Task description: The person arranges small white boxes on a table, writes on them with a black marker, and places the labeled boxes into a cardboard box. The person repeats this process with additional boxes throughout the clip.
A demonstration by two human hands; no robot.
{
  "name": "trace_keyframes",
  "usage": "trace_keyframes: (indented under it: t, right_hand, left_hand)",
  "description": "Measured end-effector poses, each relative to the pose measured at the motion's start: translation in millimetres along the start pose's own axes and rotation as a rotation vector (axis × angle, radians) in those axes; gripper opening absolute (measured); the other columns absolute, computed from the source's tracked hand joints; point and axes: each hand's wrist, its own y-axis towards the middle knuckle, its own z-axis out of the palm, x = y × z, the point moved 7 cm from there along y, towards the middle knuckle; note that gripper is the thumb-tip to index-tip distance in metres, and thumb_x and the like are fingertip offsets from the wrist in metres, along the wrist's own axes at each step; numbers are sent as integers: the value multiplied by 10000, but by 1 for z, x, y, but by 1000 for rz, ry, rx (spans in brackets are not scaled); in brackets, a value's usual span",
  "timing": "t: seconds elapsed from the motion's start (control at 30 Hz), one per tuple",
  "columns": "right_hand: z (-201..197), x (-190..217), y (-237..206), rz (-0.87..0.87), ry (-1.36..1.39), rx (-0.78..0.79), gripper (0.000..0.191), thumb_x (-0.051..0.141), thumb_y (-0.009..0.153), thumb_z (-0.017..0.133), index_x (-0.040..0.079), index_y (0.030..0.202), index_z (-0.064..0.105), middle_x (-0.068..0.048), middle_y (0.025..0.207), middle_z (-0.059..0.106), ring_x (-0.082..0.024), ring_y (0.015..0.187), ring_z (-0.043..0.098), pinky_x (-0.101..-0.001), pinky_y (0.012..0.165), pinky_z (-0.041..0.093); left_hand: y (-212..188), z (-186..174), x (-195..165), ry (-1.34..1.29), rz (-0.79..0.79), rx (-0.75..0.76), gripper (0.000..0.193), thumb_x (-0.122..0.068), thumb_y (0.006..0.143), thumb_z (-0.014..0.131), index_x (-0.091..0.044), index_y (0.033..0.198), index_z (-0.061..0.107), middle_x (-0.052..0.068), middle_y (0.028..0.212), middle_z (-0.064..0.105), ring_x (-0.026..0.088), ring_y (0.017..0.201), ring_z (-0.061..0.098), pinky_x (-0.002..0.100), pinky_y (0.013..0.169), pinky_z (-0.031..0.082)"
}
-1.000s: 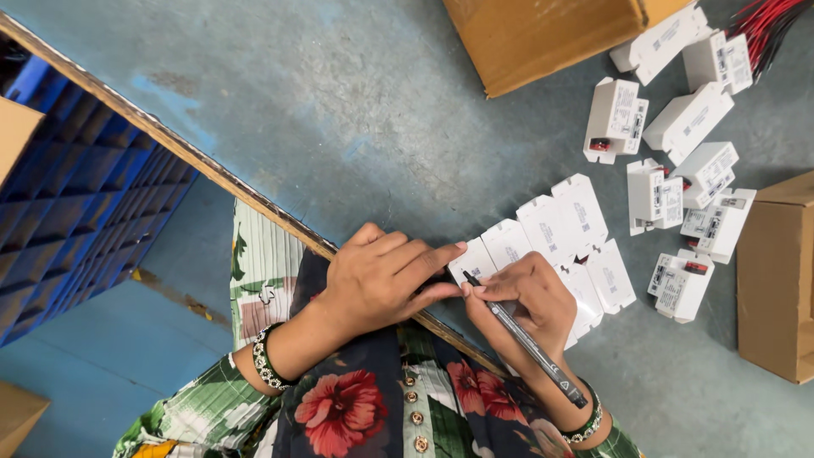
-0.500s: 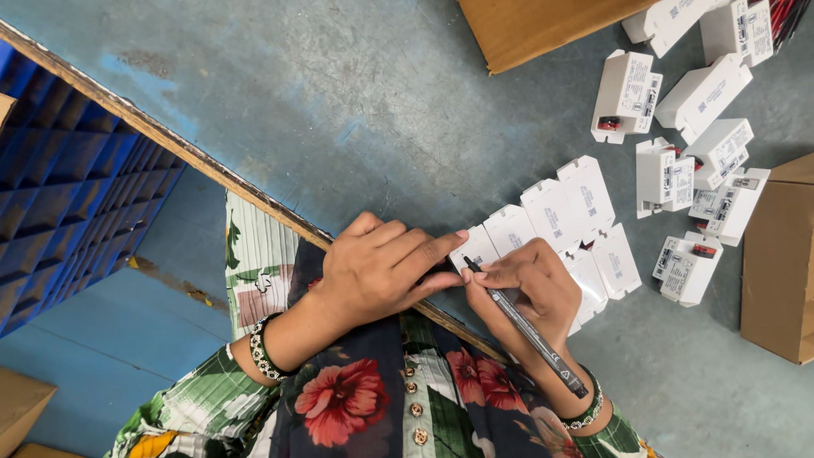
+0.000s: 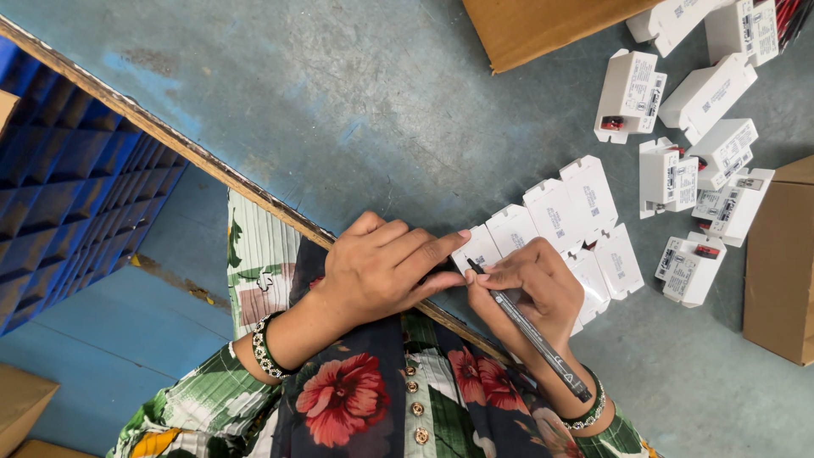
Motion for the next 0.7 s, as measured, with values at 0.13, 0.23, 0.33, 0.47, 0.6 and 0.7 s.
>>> trace_keyframes:
  t: [0.13,0.23,0.33,0.47,0.6,0.7]
  right_hand:
    - [-1,2,0,-39,18,-32,188,43,795,865,49,830,681,-68,848,668,-129,785,664,-230,610,481]
    - [-1,-1,-1,-2,5,-47,187,43,783,869,50,818,685,-74,842,669,-123,750,651,-226,580,461]
    - [-1,-1,-1,11,-2,-42,185,42,781,869,48,818,688,-79,845,667,-120,739,652,-224,574,458]
    - [0,-1,0,11,-3,-39,183,39,787,867,46,824,688,-80,849,663,-122,753,662,-223,589,471]
    - [0,0,1,-8,20,-32,180,29,796,863,47,824,685,-78,848,664,-131,780,677,-226,611,484]
    - [0,0,0,3,33,-10,175,21,793,856,44,817,684,-79,845,657,-138,798,684,-234,630,495]
  left_hand:
    - [0,-1,0,-7,-5,-3,483,-433,916,808,-152,1296,711,-60,831,603,131,729,528,308,695,373]
    - [-1,-1,0,-3,0,-5,482,-430,918,811,-149,1296,710,-61,830,604,129,726,528,307,690,370]
    - [-1,-2,0,-2,0,-5,481,-429,917,810,-150,1297,709,-62,836,609,130,727,529,307,693,371]
    - [0,-2,0,-1,-2,-3,480,-428,915,807,-152,1296,710,-60,831,607,132,723,528,307,693,372]
    - [-1,-2,0,0,-3,-2,478,-426,916,809,-150,1294,712,-59,827,606,132,719,528,309,687,367]
    - [-1,-1,0,-4,-10,6,473,-427,918,807,-154,1292,712,-59,817,597,133,719,528,311,688,372]
